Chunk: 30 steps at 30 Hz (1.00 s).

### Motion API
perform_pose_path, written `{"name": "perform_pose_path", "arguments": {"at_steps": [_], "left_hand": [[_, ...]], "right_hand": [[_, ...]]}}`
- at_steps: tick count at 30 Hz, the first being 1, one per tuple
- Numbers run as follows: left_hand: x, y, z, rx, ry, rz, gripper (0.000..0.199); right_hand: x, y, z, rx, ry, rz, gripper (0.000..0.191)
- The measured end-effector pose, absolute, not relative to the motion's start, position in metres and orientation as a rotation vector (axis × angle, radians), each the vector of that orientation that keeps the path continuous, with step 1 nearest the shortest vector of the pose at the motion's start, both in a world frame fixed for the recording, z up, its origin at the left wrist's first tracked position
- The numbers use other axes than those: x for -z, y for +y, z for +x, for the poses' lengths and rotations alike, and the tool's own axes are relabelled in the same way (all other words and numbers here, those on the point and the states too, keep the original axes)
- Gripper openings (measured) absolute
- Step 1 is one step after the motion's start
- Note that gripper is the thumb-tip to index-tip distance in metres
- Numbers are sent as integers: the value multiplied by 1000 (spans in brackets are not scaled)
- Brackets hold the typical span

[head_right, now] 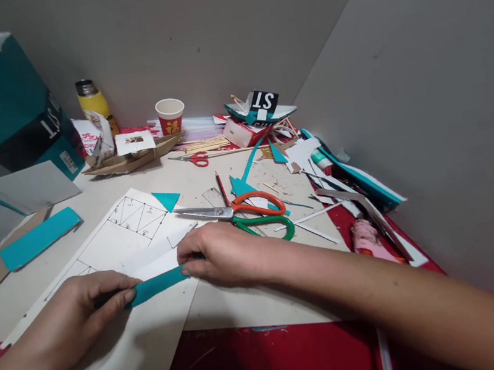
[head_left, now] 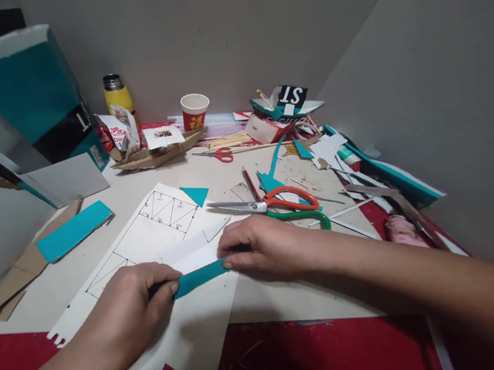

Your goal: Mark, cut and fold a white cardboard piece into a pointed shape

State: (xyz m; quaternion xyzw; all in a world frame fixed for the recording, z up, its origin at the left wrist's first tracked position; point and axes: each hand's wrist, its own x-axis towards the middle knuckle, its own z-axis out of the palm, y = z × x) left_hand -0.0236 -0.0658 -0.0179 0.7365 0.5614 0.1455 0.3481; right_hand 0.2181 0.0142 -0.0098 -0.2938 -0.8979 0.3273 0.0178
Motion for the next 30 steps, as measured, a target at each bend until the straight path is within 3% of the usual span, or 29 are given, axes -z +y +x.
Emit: {"name": "perform_pose_path", "arguments": {"at_steps": [11, 19, 23, 26, 30], "left_hand": [[35, -112, -21, -618, 1466, 2323, 20], [37, -130, -30, -664, 1425, 2421, 19], [48, -136, -35, -642, 1359, 2533, 27], [48, -140, -37, -613, 1322, 2559, 36], [42, -139, -34, -559, 1312, 2547, 32]], "right_hand": [[24, -32, 208, -106, -3006, -443, 15], [38, -62, 199, -101, -2928, -650, 19], [40, -59, 197, -46, -3039, -520, 10], [38, -55, 196, -99, -3094, -421, 13], [36, -51, 195, -171, -3130, -411, 16]]}}
